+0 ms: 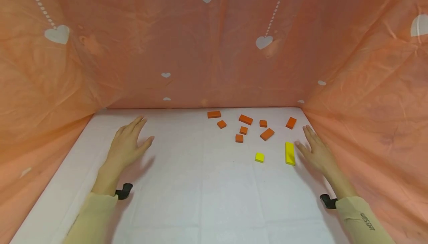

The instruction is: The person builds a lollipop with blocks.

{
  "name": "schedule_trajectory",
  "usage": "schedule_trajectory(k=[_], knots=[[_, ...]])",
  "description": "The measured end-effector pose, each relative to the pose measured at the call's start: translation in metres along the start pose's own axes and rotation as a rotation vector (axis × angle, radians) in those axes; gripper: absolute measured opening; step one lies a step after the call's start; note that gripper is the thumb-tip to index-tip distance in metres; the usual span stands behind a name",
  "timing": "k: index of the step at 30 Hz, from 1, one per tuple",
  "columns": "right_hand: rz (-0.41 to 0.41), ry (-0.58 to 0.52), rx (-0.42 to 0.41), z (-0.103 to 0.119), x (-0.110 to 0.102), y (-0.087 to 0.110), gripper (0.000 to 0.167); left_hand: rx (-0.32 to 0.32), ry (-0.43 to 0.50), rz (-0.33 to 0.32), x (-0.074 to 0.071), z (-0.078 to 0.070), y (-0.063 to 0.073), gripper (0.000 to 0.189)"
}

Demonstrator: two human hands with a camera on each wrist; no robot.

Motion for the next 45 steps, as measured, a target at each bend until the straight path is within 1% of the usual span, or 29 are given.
schedule_trajectory(k=[4,6,7,9,12,17,22,28,31,35,39,42,45], knots=[[-0.015,-0.05,-0.026,0.0,0.002,0.001,0.078,0.082,0.069,-0.111,0.012,-0.016,-0.018,0.059],[0.001,-0.058,-0.029,0.0,0.004,0.001,0.08,0.115,0.099,-0.148,0.02,-0.025,-0.026,0.056],[0.017,-0.06,-0.025,0.0,0.005,0.001,0.08,0.127,0.115,-0.155,0.024,-0.03,-0.029,0.055],[0.052,-0.055,-0.016,0.0,0.008,0.001,0.081,0.142,0.145,-0.158,0.031,-0.04,-0.036,0.054],[0.097,-0.035,-0.009,0.0,0.013,0.001,0.08,0.158,0.195,-0.143,0.043,-0.055,-0.046,0.051],[0.151,0.03,-0.036,-0.001,0.022,0.004,0.078,0.2,0.265,-0.108,0.065,-0.078,-0.06,0.048],[0.192,0.078,-0.067,-0.001,0.026,0.006,0.082,0.206,0.305,-0.013,0.089,-0.099,-0.068,0.047],[0.264,0.085,-0.088,-0.001,0.027,0.004,0.089,0.23,0.338,0.133,0.114,-0.125,-0.078,0.046],[0.296,0.085,-0.085,-0.002,0.028,0.003,0.091,0.246,0.341,0.214,0.126,-0.138,-0.081,0.045],[0.318,0.087,-0.072,-0.004,0.03,0.001,0.092,0.266,0.334,0.325,0.142,-0.154,-0.084,0.045],[0.332,0.08,-0.057,-0.006,0.03,0.0,0.092,0.304,0.351,0.429,0.156,-0.17,-0.086,0.045],[0.34,0.074,-0.047,-0.006,0.03,-0.001,0.091,0.334,0.359,0.484,0.167,-0.18,-0.087,0.043],[0.345,0.074,-0.038,-0.006,0.031,-0.001,0.09,0.355,0.358,0.524,0.177,-0.188,-0.088,0.042]])
Point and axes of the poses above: each hand's wrist, its own y-axis away from the middle knuckle, its own x-axis out of the palm, z = x × y, the point moved 2 cm from there along -y, towards the middle knuckle, and after that the axes turned 4 degrees about y, right-handed, at the moved point
